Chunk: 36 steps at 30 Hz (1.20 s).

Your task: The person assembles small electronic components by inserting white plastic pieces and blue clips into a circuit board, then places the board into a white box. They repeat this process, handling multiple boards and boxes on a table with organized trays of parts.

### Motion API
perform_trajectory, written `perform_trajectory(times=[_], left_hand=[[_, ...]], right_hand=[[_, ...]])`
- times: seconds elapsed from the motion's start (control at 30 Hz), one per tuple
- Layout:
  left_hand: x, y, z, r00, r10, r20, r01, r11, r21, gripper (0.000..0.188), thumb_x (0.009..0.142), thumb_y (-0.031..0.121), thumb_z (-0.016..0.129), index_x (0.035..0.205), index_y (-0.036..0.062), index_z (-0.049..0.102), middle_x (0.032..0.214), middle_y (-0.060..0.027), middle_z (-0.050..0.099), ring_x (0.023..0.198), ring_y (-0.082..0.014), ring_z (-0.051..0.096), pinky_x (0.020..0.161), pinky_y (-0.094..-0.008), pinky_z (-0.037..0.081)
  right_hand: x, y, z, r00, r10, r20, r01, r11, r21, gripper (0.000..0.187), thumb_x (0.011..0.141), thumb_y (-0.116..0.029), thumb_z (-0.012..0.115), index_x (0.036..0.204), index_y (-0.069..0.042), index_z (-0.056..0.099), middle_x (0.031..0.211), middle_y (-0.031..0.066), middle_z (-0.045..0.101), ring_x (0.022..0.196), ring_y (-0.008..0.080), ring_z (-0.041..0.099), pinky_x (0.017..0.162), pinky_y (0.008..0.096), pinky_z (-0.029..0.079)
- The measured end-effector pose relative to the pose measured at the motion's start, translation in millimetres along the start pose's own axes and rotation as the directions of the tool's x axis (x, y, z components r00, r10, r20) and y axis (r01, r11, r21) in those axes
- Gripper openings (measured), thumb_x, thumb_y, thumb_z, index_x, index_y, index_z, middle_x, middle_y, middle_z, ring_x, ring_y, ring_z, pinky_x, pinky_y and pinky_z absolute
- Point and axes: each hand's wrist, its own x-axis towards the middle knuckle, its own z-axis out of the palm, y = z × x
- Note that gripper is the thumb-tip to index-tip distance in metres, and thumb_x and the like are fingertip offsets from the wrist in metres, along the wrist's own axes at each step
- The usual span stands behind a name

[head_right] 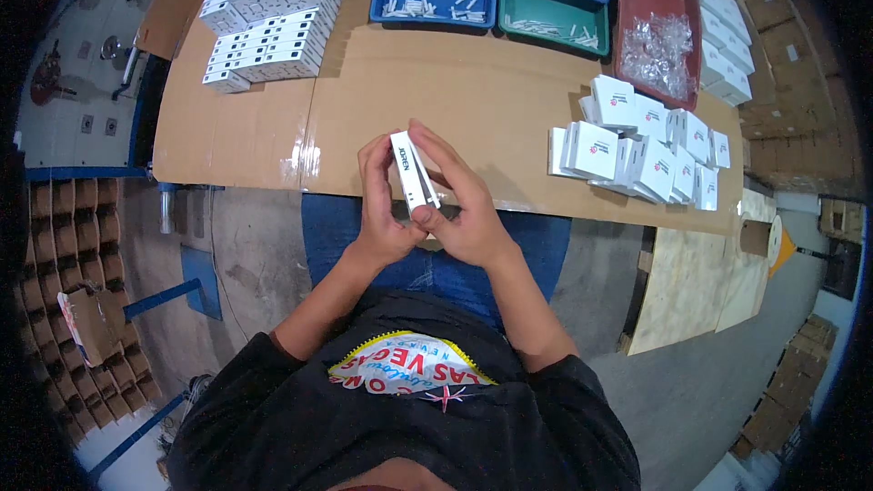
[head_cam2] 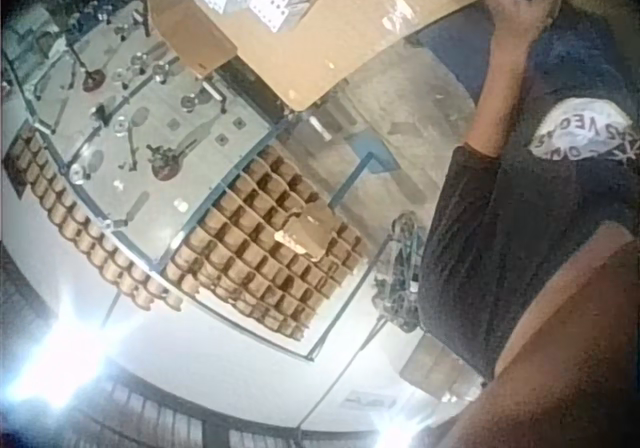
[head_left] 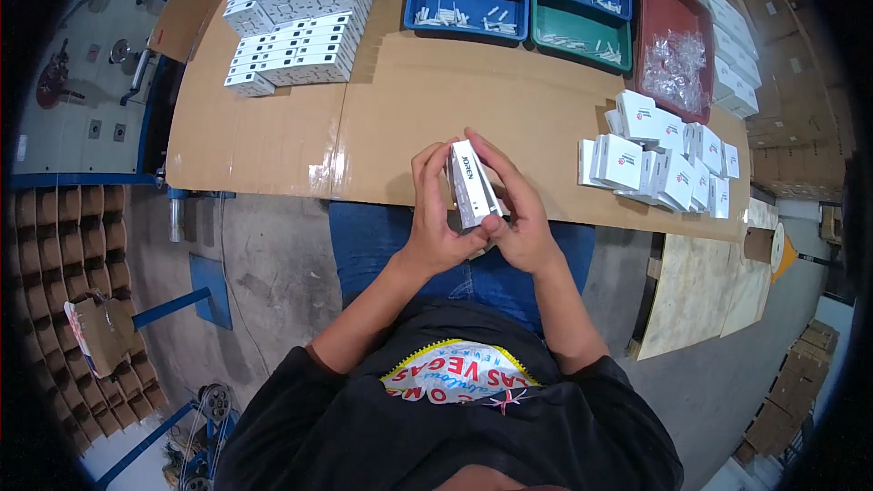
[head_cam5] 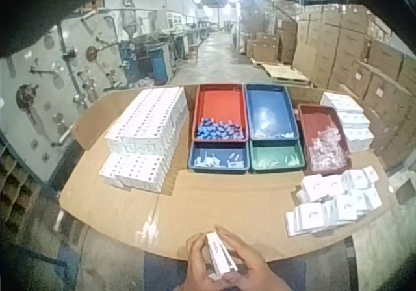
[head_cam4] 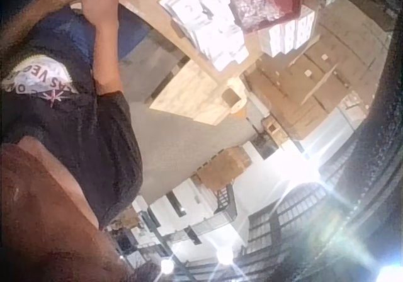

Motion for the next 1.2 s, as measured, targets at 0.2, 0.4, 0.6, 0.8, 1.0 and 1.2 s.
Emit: perform_trajectory(times=[0.2,0.4,0.6,0.8,1.0,1.2], left_hand=[[4,1,-9,0.991,0.127,0.048,-0.130,0.988,0.080,0.106,0.078,0.052,0.076,0.155,-0.0062,0.031,0.143,-0.0281,0.040,0.135,-0.0428,0.043,0.113,-0.0502,0.040],[-2,-5,-7,0.998,0.057,0.037,-0.063,0.982,0.177,0.118,0.079,0.076,0.072,0.155,-0.0076,0.036,0.142,-0.0276,0.041,0.132,-0.0420,0.044,0.111,-0.0502,0.042],[-6,-16,-9,0.994,0.113,0.008,-0.113,0.987,0.118,0.124,0.080,0.088,0.061,0.153,-0.0095,0.038,0.141,-0.0252,0.043,0.132,-0.0392,0.045,0.110,-0.0481,0.044],[-9,-15,-9,0.989,0.148,-0.007,-0.145,0.981,0.128,0.123,0.081,0.090,0.057,0.150,-0.0110,0.043,0.139,-0.0243,0.045,0.128,-0.0366,0.047,0.107,-0.0461,0.045],[-12,-15,-8,0.990,0.137,-0.032,-0.131,0.982,0.137,0.122,0.082,0.091,0.054,0.149,-0.0112,0.045,0.136,-0.0239,0.048,0.125,-0.0361,0.048,0.106,-0.0455,0.045],[-13,-12,-7,0.992,0.116,-0.040,-0.111,0.988,0.106,0.121,0.083,0.090,0.054,0.149,-0.0111,0.046,0.136,-0.0244,0.049,0.125,-0.0370,0.049,0.105,-0.0458,0.046]], right_hand=[[4,-4,6,0.966,0.257,0.018,-0.257,0.956,0.142,0.065,0.110,-0.032,0.055,0.163,-0.001,0.033,0.159,0.0151,0.046,0.147,0.0234,0.044,0.119,0.0376,0.037],[3,2,31,0.930,0.355,-0.093,-0.299,0.882,0.365,0.055,0.113,-0.025,0.048,0.160,0.001,0.037,0.148,0.0094,0.053,0.135,0.0154,0.050,0.113,0.0307,0.040],[7,-6,44,0.901,0.415,-0.128,-0.378,0.894,0.240,0.052,0.115,-0.035,0.044,0.155,-0.002,0.044,0.126,0.0046,0.062,0.109,0.0095,0.059,0.092,0.0264,0.050],[-2,-1,40,0.902,0.421,-0.097,-0.398,0.897,0.194,0.052,0.116,-0.039,0.041,0.150,-0.001,0.051,0.109,0.0027,0.066,0.095,0.0080,0.059,0.083,0.0263,0.050],[0,-8,41,0.906,0.397,-0.145,-0.378,0.915,0.142,0.051,0.117,-0.038,0.038,0.143,0.002,0.058,0.102,0.0025,0.066,0.093,0.0088,0.060,0.082,0.0264,0.050],[-1,-2,33,0.900,0.429,-0.076,-0.414,0.897,0.154,0.050,0.117,-0.038,0.038,0.136,0.002,0.060,0.101,0.0025,0.066,0.092,0.0090,0.059,0.084,0.0272,0.051]])
